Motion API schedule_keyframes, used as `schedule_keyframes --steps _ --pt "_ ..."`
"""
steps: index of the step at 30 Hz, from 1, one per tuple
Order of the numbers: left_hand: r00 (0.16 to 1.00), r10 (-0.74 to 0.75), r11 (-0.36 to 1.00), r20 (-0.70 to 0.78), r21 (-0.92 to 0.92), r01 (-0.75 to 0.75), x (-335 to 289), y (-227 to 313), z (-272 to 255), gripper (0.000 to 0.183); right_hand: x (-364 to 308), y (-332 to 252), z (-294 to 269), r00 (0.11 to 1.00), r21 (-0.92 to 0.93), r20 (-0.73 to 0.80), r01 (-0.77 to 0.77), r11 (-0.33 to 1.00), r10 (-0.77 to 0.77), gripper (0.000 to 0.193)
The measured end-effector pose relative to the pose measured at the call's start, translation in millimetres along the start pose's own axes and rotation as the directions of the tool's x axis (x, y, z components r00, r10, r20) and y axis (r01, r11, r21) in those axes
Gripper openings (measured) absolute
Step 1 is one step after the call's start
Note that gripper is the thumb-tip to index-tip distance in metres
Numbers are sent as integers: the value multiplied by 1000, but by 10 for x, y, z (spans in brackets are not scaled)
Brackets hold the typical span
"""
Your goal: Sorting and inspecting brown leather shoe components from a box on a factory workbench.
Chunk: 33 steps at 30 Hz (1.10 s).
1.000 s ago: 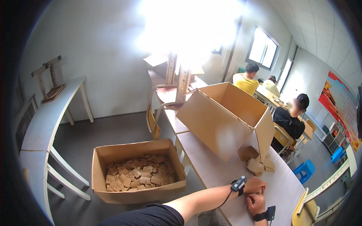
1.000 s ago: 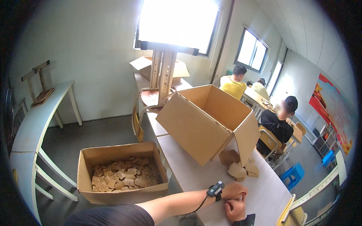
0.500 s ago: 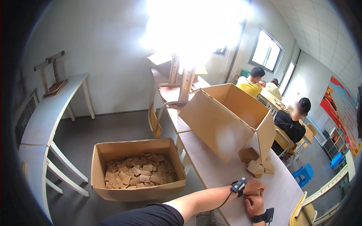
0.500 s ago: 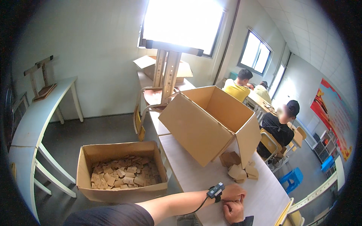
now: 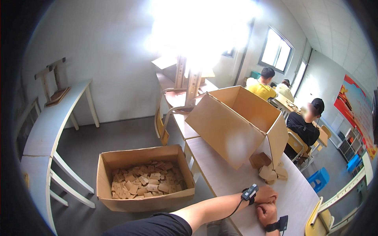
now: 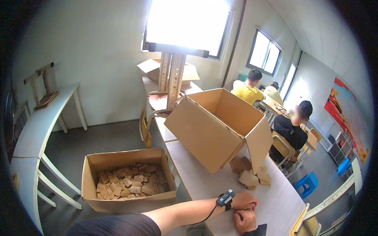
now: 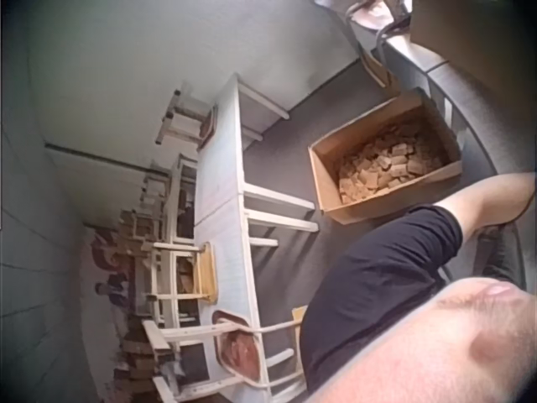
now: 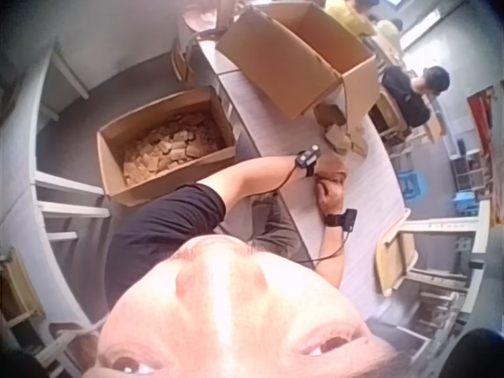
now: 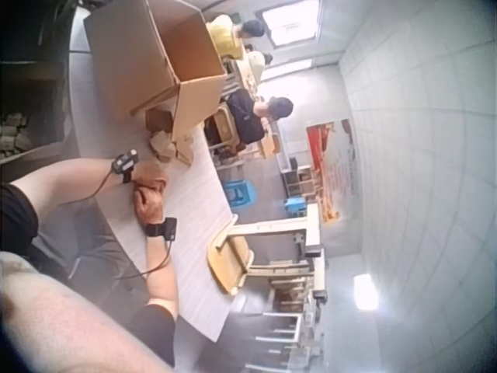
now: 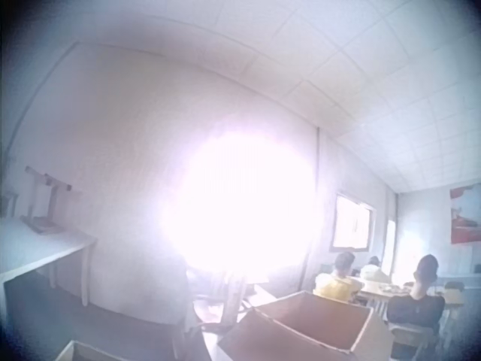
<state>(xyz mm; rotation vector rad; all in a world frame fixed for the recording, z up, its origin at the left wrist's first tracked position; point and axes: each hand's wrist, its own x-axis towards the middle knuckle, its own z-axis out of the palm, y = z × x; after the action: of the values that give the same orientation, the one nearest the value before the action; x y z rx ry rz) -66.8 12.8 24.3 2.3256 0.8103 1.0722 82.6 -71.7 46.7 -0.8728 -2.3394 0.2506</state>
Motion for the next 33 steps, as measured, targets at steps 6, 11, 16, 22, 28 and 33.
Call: schedule_keyframes --steps 6,11,16,22,28,33 --pt "1000 -2 1000 -4 -13 2 32 -92 60 17 7 26 -1 999 2 0 36 999 -36 7" --pt "1000 10 999 0 -31 -10 27 -78 53 16 -8 7 -8 1000 33 8 0 999 -1 9" --pt "1000 26 999 10 -23 -26 24 -84 60 17 -34 47 4 1000 37 16 9 999 -10 8" --pt "999 18 1000 40 -19 -17 23 -62 21 17 -26 14 -1 1000 82 0 -1 997 1 8" --pt "999 6 1000 38 -19 -5 17 -20 -5 16 -20 -18 -34 1000 103 0 -22 994 22 9" --pt "999 29 998 33 -57 -27 17 -7 -16 16 -36 -23 -49 999 175 -28 -40 984 45 16"
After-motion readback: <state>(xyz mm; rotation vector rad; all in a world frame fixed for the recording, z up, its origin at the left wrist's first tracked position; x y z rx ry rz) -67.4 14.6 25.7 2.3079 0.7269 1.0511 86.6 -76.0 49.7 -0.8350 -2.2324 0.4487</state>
